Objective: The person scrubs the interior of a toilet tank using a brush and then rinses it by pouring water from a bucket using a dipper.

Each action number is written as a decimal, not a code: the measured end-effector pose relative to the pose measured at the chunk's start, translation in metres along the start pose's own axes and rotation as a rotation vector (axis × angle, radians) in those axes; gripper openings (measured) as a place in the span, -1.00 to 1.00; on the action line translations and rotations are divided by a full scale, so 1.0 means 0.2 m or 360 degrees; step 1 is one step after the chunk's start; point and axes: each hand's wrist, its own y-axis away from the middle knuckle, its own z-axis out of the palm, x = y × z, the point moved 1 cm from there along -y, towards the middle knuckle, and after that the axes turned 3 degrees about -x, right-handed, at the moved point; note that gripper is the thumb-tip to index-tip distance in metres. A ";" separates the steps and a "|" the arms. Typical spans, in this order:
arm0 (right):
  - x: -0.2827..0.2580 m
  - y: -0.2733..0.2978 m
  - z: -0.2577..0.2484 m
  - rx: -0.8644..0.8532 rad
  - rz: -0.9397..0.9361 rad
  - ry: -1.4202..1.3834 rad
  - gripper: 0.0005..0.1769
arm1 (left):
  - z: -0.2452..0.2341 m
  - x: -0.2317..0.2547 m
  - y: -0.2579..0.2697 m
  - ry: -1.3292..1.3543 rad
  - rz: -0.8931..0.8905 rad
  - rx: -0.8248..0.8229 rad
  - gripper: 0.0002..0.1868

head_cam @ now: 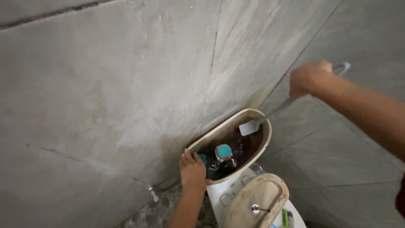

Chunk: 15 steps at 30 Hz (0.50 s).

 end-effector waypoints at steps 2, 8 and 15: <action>-0.06 -0.03 0.06 0.0012 -0.0045 0.0013 -0.41 | -0.01 0.00 0.01 0.0009 -0.0002 -0.0053 0.42; -0.38 -0.40 0.61 0.0035 -0.0160 -0.0093 -0.53 | 0.00 0.00 0.01 -0.0044 0.0006 -0.0029 0.37; -0.52 -0.46 0.71 0.0042 -0.0127 -0.0252 -0.61 | 0.00 -0.01 0.02 -0.0032 0.0046 -0.0011 0.35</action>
